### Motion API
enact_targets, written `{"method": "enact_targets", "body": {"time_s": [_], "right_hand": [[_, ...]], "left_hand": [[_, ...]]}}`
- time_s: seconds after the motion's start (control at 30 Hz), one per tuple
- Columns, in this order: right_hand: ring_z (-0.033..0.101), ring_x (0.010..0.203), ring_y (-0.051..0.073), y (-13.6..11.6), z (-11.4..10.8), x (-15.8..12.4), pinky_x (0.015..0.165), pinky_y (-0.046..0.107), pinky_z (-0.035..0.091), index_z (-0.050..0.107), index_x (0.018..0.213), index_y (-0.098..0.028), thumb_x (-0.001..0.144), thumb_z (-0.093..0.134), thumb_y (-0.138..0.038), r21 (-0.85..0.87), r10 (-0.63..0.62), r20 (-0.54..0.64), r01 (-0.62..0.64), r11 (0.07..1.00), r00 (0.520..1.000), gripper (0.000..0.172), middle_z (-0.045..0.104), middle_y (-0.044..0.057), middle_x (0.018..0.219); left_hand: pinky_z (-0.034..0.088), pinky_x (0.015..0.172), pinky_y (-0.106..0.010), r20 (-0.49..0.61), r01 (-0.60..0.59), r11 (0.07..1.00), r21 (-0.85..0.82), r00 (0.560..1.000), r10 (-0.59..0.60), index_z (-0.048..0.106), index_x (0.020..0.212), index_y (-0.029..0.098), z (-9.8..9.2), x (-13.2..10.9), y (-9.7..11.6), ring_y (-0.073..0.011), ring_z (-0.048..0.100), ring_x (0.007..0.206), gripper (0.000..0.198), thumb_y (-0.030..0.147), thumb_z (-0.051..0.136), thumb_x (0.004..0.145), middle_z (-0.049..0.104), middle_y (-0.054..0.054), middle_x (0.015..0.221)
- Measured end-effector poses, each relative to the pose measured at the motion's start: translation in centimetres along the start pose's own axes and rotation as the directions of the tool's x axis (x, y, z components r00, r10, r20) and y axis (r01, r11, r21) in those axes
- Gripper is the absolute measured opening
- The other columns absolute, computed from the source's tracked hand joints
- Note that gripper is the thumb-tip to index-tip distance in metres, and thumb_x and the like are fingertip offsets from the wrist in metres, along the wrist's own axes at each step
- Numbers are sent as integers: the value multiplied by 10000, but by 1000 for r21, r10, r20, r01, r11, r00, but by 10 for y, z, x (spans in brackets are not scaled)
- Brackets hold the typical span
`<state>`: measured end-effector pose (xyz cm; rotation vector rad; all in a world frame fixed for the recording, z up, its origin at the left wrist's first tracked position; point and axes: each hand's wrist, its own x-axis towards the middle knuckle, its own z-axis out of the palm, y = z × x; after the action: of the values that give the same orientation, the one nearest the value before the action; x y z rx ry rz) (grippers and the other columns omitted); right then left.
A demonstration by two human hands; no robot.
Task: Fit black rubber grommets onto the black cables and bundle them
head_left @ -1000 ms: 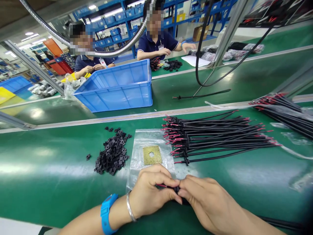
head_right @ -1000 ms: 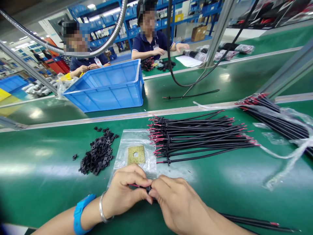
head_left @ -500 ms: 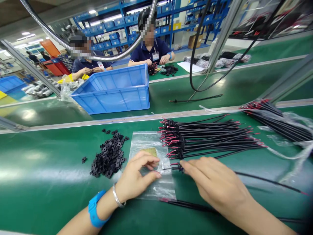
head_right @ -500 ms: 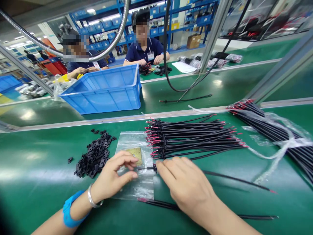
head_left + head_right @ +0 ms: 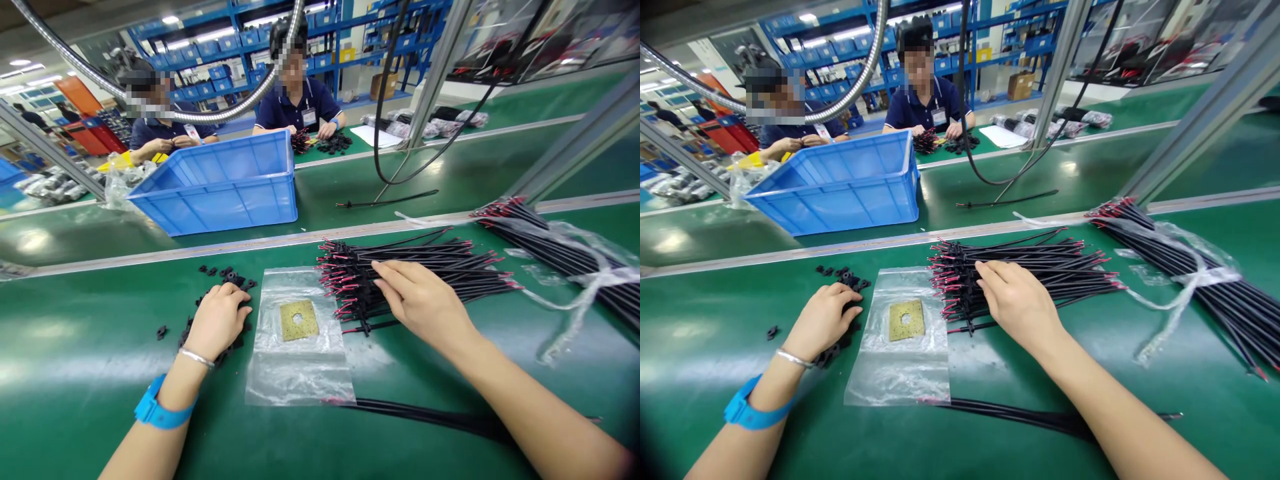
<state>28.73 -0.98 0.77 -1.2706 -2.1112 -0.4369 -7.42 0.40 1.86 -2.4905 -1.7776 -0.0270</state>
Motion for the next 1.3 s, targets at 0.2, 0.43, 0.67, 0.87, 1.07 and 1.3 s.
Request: {"method": "enact_targets", "body": {"time_s": [0.2, 0.43, 0.67, 0.87, 1.07, 1.3], "right_hand": [[616, 767, 175, -36, -47, -17, 663, 274, 481, 625, 825, -219, 818, 667, -274, 422, -182, 652, -153, 894, 737, 70, 647, 1, 812], [635, 874, 247, -63, -54, -35, 798, 383, 495, 601, 853, -198, 759, 585, -90, 388, -287, 857, -170, 906, 427, 144, 654, 43, 899], [628, 796, 212, -31, -53, -27, 663, 318, 469, 603, 799, -236, 845, 561, -131, 355, -202, 804, -180, 917, 560, 122, 631, 10, 811], [631, 749, 182, -25, -45, -27, 636, 297, 468, 655, 958, -264, 906, 539, -207, 426, -247, 700, -115, 897, 670, 139, 640, -4, 806], [609, 740, 162, -28, -46, -22, 634, 284, 474, 617, 1075, -246, 975, 438, -266, 482, -226, 538, -76, 873, 812, 205, 623, 11, 827], [610, 742, 164, -31, -42, -23, 639, 284, 479, 600, 1098, -215, 976, 436, -238, 514, -230, 430, -28, 857, 873, 206, 618, 21, 804]], "left_hand": [[481, 833, -414, 15, 44, 999, -3, 999, -44, 721, 929, 165, 0, 1, 5, -282, 615, 864, 256, 133, 478, 856, 685, -106, 912], [485, 832, -348, -209, 93, 971, -222, 968, -141, 690, 1000, 196, -9, -2, 7, -237, 626, 900, 248, 190, 465, 895, 668, -76, 949], [544, 708, -303, 122, 184, 237, -954, 959, -254, 679, 912, 169, -8, 1, 27, -155, 645, 716, 179, 303, 661, 797, 678, -33, 831], [554, 800, -264, 374, 311, -364, -878, 920, -117, 717, 862, 120, -5, 2, 48, -158, 708, 796, 263, 235, 822, 649, 742, -60, 839], [536, 856, -254, 422, 372, -392, -841, 905, -48, 737, 945, 117, 0, -1, 57, -179, 717, 887, 345, 186, 835, 621, 765, -85, 908], [520, 663, -296, 2, 88, 450, -889, 982, -189, 709, 810, 159, 16, -3, 75, -155, 637, 665, 92, 247, 704, 783, 711, -44, 733]]}}
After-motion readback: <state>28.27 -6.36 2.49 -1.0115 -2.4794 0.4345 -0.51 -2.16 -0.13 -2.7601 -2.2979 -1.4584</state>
